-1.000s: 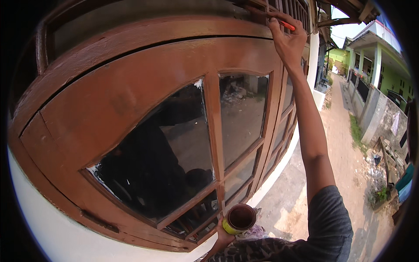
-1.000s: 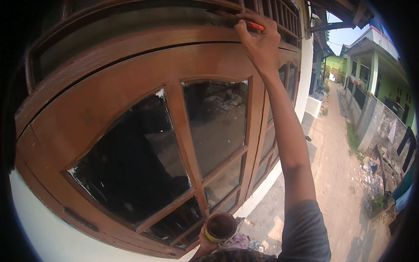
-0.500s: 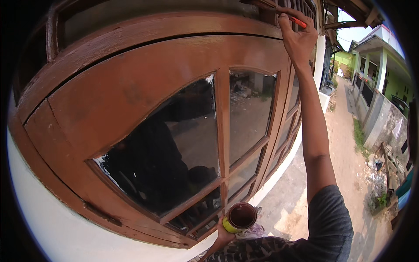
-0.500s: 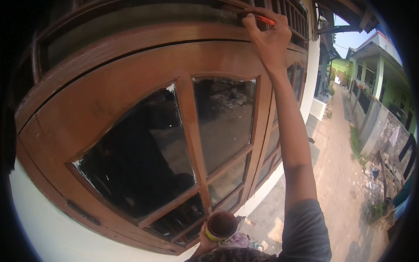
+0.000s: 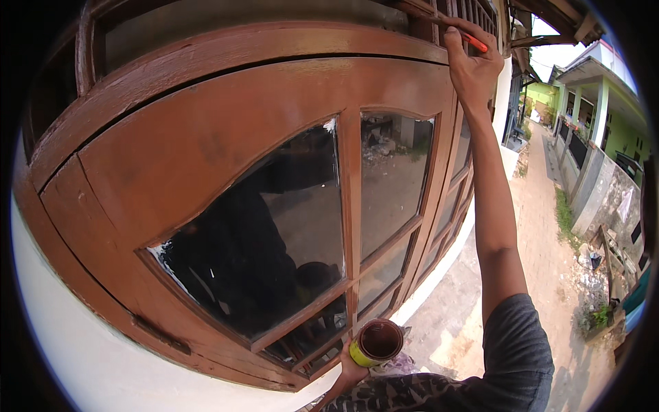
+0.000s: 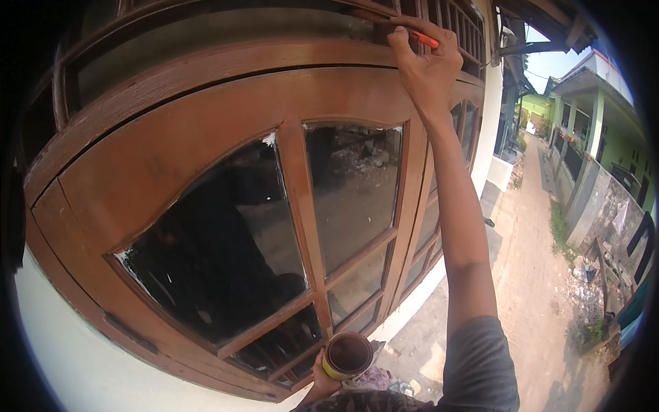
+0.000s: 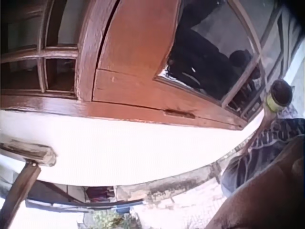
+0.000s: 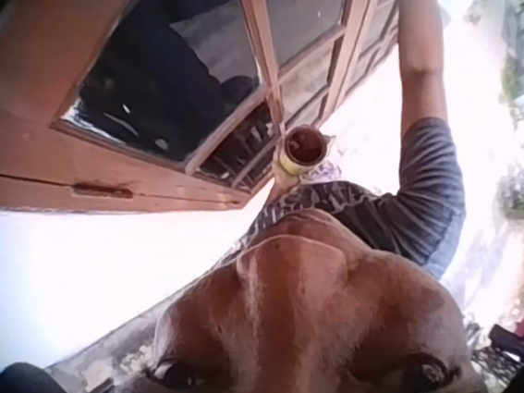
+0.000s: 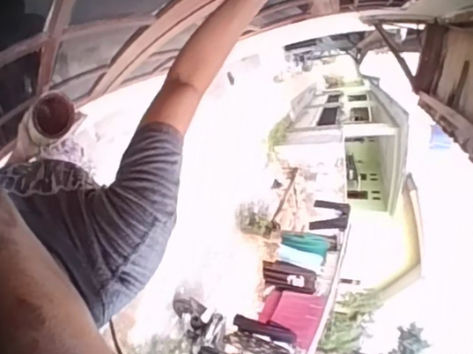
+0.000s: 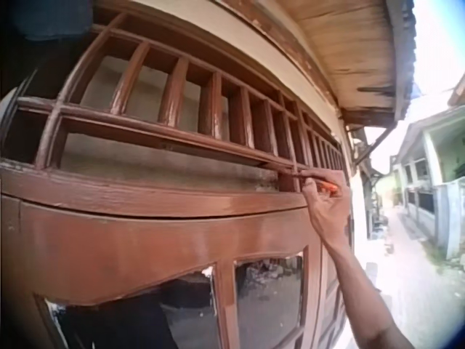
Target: The person paints a wooden window frame with a brush, dipping the brush into a small container of brown paint.
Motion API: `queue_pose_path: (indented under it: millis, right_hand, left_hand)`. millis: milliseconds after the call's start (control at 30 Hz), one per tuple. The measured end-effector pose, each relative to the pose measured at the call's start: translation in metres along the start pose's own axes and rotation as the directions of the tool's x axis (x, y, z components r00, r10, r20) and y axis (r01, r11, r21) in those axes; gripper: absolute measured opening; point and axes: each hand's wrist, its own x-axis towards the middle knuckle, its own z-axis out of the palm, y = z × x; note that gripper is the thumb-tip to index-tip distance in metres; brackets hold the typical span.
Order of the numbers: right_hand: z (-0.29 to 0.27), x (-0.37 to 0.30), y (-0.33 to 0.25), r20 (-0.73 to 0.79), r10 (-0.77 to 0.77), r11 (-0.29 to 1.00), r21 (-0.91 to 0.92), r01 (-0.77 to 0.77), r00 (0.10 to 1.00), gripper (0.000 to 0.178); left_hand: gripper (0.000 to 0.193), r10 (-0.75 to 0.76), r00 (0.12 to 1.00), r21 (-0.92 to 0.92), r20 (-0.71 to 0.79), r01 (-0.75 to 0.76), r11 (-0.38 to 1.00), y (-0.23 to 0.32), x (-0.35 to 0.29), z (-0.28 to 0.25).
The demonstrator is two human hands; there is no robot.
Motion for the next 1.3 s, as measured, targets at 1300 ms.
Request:
queue_pose_path:
  millis: [1300]
  right_hand:
    - [0.026, -0.016, -0.031, -0.018, 0.045, 0.997, 0.069, -0.043, 0.999, 0.015]
  left_hand:
    - [0.064, -0.010, 1.000, -0.027, 0.008, 0.010, 1.000, 0.004, -0.015, 0.000]
